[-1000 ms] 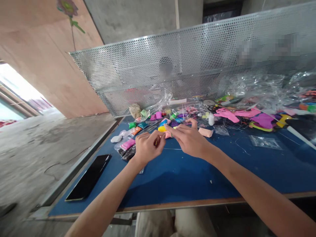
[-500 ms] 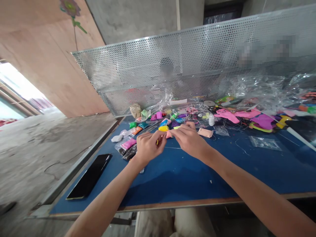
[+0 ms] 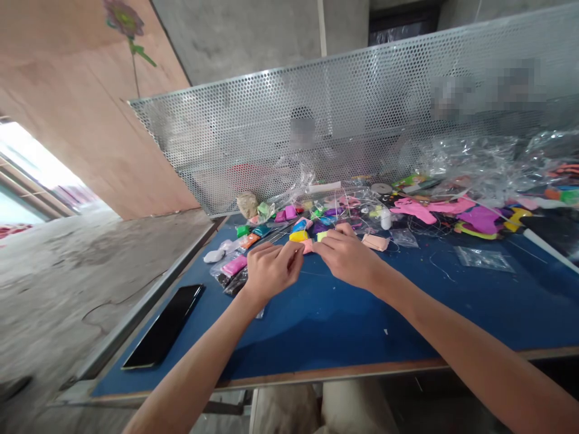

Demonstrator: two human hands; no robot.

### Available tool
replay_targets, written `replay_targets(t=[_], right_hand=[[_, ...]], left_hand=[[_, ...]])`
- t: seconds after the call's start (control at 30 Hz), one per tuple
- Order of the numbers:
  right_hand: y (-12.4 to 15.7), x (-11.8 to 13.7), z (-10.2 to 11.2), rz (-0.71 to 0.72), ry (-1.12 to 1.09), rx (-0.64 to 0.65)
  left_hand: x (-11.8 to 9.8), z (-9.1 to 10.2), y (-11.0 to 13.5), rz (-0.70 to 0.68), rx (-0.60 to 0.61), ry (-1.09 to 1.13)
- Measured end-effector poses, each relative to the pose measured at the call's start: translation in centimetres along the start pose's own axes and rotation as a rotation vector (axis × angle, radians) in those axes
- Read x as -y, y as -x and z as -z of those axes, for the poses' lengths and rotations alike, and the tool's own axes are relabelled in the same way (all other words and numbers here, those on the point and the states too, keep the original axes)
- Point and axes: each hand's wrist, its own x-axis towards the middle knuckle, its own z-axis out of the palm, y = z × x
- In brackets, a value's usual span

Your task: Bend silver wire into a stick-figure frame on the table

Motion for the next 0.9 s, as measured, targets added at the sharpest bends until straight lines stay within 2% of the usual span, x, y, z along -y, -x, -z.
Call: replay_targets(t=[0.37,0.6,0.7,0.9], right_hand=[[-0.12,-0.53,0.00,-0.075,-0.158,0.059],[0.11,-0.59,0.08,0.010,-0.031,0.088],[0.12,-0.73,0.27,0.023,-0.053,0.098],[-0.05,-0.90,0.18,-0.073,-0.239,0.067]], left_hand=[[0.11,-0.14,-0.03,0.108,0.127,0.050],[0.21,-0.09,-0.16,0.104,0.176,0.053],[0.30,0.01,-0.30,0.173,0.187,0.137],[0.50,0.04,-0.43,0.293,0.209,0.241]])
